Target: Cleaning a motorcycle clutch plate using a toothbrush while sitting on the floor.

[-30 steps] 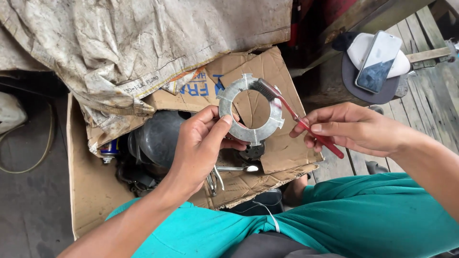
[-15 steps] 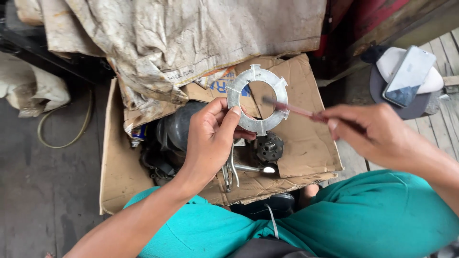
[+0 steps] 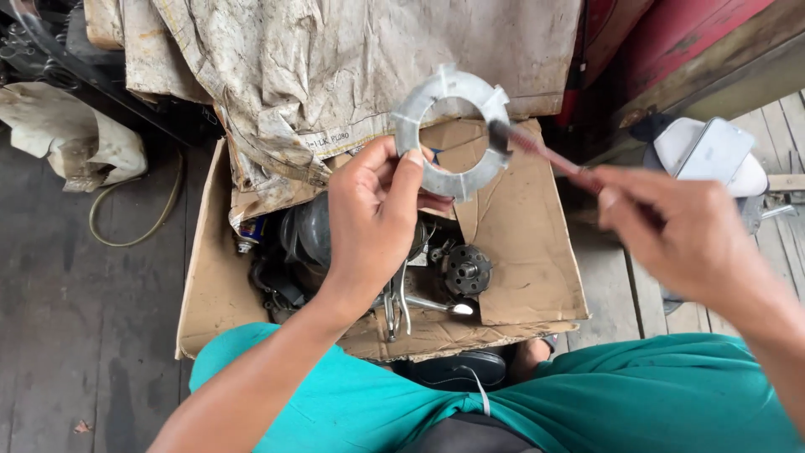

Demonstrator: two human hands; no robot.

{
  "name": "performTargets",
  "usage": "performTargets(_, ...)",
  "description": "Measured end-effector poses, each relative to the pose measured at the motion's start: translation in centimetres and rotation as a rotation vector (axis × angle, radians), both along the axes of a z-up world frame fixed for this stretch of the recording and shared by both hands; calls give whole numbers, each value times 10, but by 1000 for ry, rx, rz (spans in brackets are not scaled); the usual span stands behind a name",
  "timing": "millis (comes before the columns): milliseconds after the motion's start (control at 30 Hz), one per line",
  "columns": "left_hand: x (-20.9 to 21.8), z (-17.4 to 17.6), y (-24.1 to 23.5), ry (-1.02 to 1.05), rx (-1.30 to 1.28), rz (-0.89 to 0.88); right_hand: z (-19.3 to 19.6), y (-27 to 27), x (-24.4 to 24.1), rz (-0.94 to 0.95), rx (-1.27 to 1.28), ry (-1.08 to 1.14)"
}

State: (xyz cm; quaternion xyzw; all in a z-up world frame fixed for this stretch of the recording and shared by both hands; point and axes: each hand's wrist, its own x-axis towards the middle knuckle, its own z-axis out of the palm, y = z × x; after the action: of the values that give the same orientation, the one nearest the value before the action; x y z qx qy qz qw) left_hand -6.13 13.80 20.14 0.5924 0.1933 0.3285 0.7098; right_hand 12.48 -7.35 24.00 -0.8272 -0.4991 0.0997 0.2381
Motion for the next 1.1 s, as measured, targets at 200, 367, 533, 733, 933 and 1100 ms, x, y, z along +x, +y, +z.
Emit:
performTargets(200, 23, -8, -36, 7, -44, 63, -15, -19, 6, -121, 46, 185)
performTargets(367, 24, -38, -48, 36, -100, 49, -31, -35, 12, -78, -75, 280)
performTargets(533, 29, -53, -41, 14, -189, -14, -35, -41, 19, -91, -165, 215)
performTargets(733, 32, -62, -39, 113, -199, -11, -31, -33, 25, -142, -147, 210)
performTargets(933, 32, -66, -39, 239, -69, 71, -41, -32, 27, -43, -232, 294)
performTargets(1100, 31, -61, -34, 191, -118, 87, -41, -24, 25, -135, -412, 228)
